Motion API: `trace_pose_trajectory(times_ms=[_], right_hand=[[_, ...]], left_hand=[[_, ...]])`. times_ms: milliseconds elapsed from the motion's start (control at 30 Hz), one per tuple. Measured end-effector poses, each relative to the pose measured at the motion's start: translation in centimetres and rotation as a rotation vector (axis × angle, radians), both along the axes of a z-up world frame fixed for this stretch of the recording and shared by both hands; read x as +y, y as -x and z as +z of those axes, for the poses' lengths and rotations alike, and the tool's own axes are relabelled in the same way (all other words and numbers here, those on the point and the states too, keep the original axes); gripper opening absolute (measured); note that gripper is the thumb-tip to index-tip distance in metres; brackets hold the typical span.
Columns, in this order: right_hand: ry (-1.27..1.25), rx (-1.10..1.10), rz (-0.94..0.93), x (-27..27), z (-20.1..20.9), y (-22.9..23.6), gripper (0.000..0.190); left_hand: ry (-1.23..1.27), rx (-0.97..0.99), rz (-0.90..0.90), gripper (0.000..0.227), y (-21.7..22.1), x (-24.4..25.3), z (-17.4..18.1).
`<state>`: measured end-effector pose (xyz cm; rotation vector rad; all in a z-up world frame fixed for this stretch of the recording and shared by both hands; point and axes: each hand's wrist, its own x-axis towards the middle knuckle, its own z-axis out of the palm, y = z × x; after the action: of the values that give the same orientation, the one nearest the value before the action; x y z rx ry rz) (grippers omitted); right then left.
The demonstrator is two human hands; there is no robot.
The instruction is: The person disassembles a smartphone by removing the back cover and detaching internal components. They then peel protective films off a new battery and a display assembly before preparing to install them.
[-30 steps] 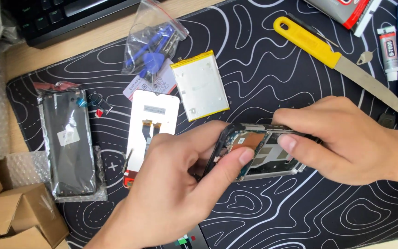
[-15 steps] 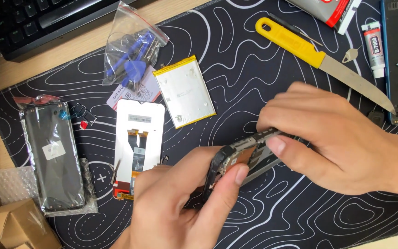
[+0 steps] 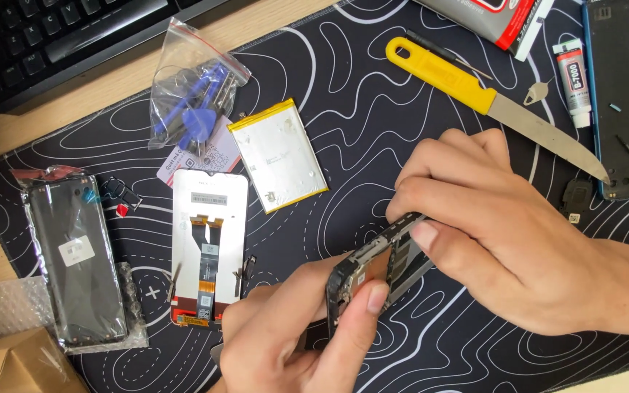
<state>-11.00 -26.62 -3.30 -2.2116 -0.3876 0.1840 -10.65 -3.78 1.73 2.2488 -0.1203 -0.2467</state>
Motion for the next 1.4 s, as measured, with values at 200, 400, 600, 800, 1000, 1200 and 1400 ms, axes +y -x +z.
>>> trace_pose_trajectory(times_ms=[200, 400, 600, 800, 1000, 1200, 1400], right_hand=[[0.034, -0.090, -0.013, 0.5, -0.4, 0.3, 0.029], [0.050, -0.124, -0.005, 0.7, -0.7, 0.4, 0.030], [0.058, -0.127, -0.007, 0.5, -1.0, 0.4, 0.030], [0.121, -0.187, 0.039, 1.1, -0.9, 0.2, 0.039], [0.222, -0.211, 0.193, 2.4, -1.4, -0.1, 0.008], [0.321, -0.247, 0.257, 2.8, -1.6, -0.2, 0.013], [0.310, -0.259, 0.276, 2.9, -2.0, -0.3, 0.014]], left_hand=[[0.021, -0.083, -0.020, 0.016, 0.1, 0.1, -0.6], [-0.012, -0.073, 0.011, 0.014, 0.6, 0.1, -0.8], [-0.040, -0.084, -0.003, 0.013, 0.4, 0.2, -0.8], [0.029, 0.018, 0.110, 0.017, 1.3, 0.5, -1.2], [0.087, 0.199, 0.110, 0.016, 3.6, 3.1, -3.6], [-0.030, 0.408, 0.143, 0.023, 4.5, 4.4, -4.5], [-0.060, 0.447, 0.165, 0.025, 5.0, 4.5, -4.9]])
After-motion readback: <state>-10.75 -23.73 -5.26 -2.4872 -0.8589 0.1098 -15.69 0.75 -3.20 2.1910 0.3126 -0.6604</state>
